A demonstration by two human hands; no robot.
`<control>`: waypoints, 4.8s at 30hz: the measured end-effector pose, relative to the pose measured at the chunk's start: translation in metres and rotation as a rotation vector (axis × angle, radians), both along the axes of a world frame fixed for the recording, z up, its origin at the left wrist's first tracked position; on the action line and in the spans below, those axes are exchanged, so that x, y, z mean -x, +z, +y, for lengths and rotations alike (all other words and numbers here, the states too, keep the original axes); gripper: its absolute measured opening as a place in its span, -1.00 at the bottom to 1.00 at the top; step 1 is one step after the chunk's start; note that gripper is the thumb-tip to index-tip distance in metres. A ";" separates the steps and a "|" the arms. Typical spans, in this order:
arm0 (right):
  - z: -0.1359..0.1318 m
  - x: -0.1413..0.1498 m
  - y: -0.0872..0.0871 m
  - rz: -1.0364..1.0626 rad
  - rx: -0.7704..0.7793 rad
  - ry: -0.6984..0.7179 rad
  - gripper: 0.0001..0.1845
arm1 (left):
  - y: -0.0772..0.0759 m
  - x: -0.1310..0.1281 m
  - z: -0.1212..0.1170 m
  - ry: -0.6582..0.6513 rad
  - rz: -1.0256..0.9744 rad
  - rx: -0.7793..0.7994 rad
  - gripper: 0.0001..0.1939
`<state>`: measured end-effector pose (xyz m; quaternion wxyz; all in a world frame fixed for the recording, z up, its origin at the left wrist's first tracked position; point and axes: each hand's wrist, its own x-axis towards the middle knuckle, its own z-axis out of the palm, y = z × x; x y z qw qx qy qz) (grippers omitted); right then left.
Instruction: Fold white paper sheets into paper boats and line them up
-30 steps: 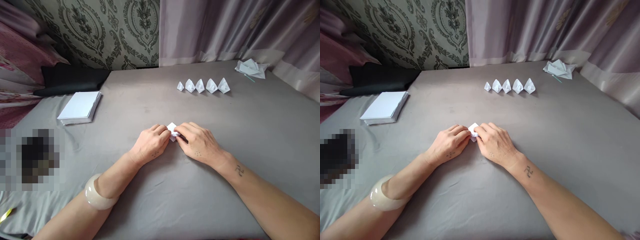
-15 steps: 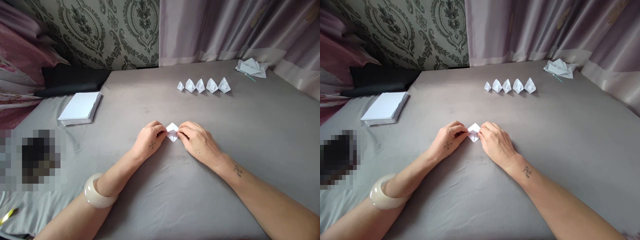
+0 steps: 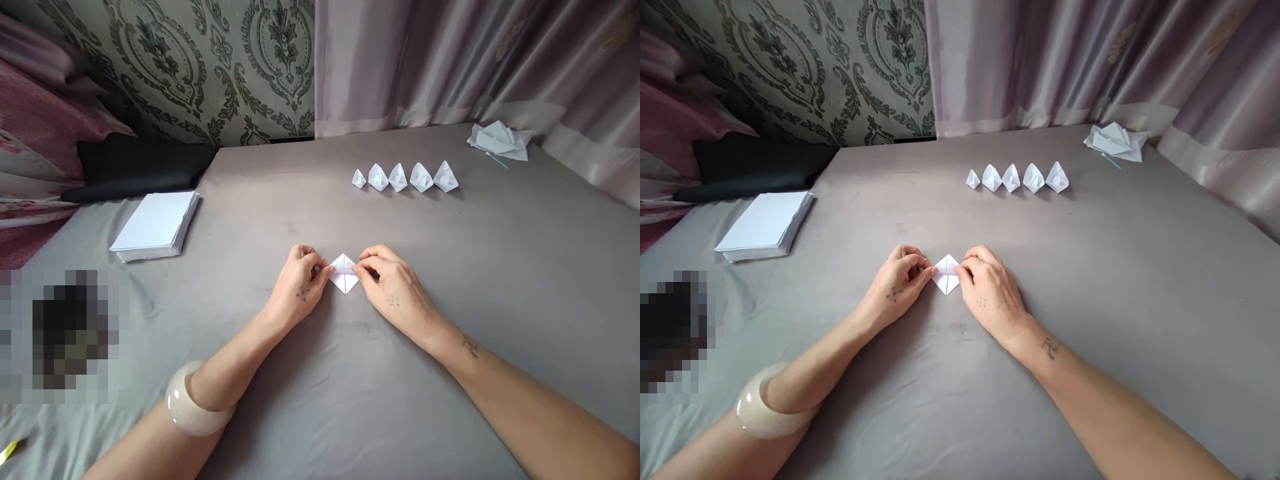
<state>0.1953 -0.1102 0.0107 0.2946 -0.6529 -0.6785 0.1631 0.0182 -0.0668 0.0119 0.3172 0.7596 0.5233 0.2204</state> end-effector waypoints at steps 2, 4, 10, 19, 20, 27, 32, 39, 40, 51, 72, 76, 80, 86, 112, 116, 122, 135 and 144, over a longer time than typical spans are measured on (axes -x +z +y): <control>0.001 0.001 -0.001 0.003 0.004 -0.008 -0.77 | 0.000 0.000 0.001 0.003 -0.005 0.006 -0.87; 0.002 0.001 -0.001 0.000 0.006 -0.009 -0.76 | 0.001 0.000 0.001 0.005 -0.011 0.016 -0.87; 0.005 0.002 -0.001 -0.005 0.020 -0.011 -0.75 | 0.004 0.000 0.002 -0.009 -0.028 0.041 -0.88; 0.007 0.002 -0.003 -0.018 -0.001 -0.006 -0.75 | 0.001 -0.001 0.004 0.023 -0.032 0.057 -0.86; 0.006 0.002 -0.003 -0.018 0.006 -0.005 -0.74 | 0.002 -0.001 0.004 0.028 -0.028 0.060 -0.86; 0.006 0.002 -0.005 -0.055 -0.001 0.014 -0.76 | -0.003 -0.002 0.003 0.027 0.007 -0.013 -0.85; 0.004 0.000 -0.006 -0.104 -0.012 0.036 -0.77 | -0.004 0.002 0.002 0.030 0.082 -0.027 -0.81; 0.002 0.001 -0.003 -0.259 0.013 -0.028 -0.82 | 0.000 0.002 0.000 0.005 0.140 -0.109 -0.90; 0.002 0.000 -0.002 -0.268 0.023 -0.036 -0.83 | 0.000 0.002 0.000 -0.014 0.142 -0.136 -0.94; -0.005 0.002 0.004 -0.305 -0.080 0.198 -0.68 | -0.002 0.002 0.003 -0.470 0.309 -0.484 -0.69; -0.018 -0.003 0.016 -0.541 -0.027 0.234 -0.69 | 0.008 0.010 -0.017 -0.223 0.386 -0.387 -0.79; -0.008 -0.003 0.009 -0.303 -0.043 0.101 -0.81 | 0.005 0.005 -0.008 -0.038 0.139 -0.159 -0.87; 0.000 -0.001 0.001 -0.111 -0.009 0.051 -0.84 | 0.003 -0.002 -0.004 0.007 0.101 -0.038 -0.84; 0.005 -0.005 0.000 0.052 0.062 0.071 -0.63 | 0.006 -0.003 -0.006 -0.058 0.071 0.022 -0.88; 0.008 -0.006 0.019 0.941 0.077 0.072 -0.69 | 0.008 -0.008 -0.014 -0.045 -0.670 0.286 -0.70; 0.006 -0.001 0.013 0.854 0.046 0.187 -0.84 | 0.007 -0.004 -0.015 -0.050 -0.524 -0.140 -0.95; 0.003 0.001 0.002 0.098 -0.413 0.193 -0.87 | 0.003 0.007 -0.009 -0.149 0.101 -0.963 -0.84; -0.009 -0.001 -0.002 -0.520 -0.211 0.293 -0.70 | 0.002 0.008 -0.011 -0.418 0.467 -0.562 -0.71; -0.011 -0.002 0.004 -0.289 -0.094 0.225 -0.77 | -0.001 0.015 -0.009 -0.164 0.116 -0.208 -0.84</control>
